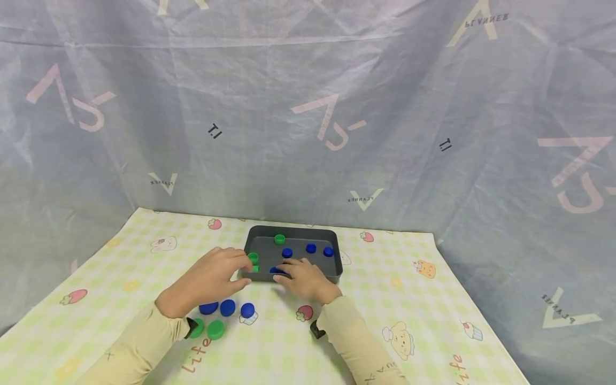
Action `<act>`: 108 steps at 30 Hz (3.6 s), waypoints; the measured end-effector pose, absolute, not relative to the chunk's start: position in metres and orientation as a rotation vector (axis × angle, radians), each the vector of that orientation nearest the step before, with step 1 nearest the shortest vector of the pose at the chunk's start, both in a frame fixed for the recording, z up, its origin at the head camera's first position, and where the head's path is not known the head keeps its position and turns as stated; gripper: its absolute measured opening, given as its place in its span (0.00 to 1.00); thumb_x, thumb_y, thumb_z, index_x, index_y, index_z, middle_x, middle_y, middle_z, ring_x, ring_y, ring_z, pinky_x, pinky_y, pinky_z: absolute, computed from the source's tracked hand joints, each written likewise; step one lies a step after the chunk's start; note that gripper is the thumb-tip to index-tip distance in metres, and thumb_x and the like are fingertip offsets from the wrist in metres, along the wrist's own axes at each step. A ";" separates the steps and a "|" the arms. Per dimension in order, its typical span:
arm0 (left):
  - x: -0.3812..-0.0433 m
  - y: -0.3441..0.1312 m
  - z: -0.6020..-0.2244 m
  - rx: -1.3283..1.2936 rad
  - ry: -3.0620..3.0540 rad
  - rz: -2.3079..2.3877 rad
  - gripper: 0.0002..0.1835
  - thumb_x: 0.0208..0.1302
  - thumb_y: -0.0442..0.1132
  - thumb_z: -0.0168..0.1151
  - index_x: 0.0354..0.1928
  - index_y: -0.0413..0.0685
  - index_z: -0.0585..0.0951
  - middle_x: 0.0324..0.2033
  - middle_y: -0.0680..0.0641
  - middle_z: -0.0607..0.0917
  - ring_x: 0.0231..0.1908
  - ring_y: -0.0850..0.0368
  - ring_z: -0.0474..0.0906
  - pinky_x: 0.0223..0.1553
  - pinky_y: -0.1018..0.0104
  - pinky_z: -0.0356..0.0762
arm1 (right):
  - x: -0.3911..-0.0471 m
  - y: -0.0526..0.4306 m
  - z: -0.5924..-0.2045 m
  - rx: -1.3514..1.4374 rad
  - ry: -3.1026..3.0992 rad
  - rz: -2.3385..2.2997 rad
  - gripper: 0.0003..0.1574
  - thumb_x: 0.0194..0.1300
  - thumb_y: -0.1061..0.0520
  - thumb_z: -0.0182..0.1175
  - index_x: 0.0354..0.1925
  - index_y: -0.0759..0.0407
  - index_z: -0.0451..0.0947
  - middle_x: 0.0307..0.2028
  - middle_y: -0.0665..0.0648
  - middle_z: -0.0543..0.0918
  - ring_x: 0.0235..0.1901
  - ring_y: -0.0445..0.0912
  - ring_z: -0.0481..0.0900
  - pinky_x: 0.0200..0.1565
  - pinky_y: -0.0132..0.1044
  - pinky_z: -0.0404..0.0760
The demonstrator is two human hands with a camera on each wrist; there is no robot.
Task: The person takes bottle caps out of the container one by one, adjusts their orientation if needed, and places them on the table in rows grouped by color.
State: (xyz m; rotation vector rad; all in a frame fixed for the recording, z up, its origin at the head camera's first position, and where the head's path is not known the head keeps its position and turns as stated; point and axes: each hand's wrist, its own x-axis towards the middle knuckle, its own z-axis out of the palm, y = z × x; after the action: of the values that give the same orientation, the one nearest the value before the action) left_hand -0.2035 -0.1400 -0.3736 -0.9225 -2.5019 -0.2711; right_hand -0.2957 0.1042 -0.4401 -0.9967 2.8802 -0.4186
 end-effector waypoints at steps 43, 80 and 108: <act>-0.198 -0.138 -0.373 -0.904 -2.527 -0.295 0.05 0.59 0.47 0.72 0.33 0.59 0.84 0.30 0.60 0.82 0.29 0.65 0.75 0.38 0.60 0.75 | -0.303 0.140 -0.428 -0.540 2.998 -0.969 0.08 0.69 0.55 0.60 0.45 0.55 0.79 0.40 0.52 0.84 0.34 0.44 0.79 0.40 0.43 0.78; -0.190 -0.123 -0.363 -0.976 -2.385 -0.422 0.15 0.57 0.41 0.74 0.46 0.57 0.82 0.47 0.57 0.81 0.47 0.59 0.78 0.52 0.50 0.71 | -0.279 0.148 -0.387 -0.695 2.547 -1.520 0.15 0.69 0.58 0.63 0.53 0.59 0.78 0.37 0.56 0.85 0.40 0.56 0.86 0.35 0.45 0.85; -0.199 -0.095 -0.376 -0.992 -2.426 -0.325 0.23 0.55 0.46 0.77 0.52 0.52 0.83 0.47 0.54 0.82 0.46 0.57 0.77 0.44 0.59 0.75 | -0.247 0.120 -0.370 -0.842 2.114 -1.553 0.19 0.66 0.66 0.63 0.53 0.66 0.70 0.38 0.62 0.83 0.37 0.54 0.85 0.42 0.43 0.84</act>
State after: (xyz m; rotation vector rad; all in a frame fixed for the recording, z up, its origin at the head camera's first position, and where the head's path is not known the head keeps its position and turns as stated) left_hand -0.1988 -0.0946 -0.3757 -0.9924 -2.4258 -0.3249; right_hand -0.2467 0.1197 -0.3704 -0.8419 2.1144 -1.5532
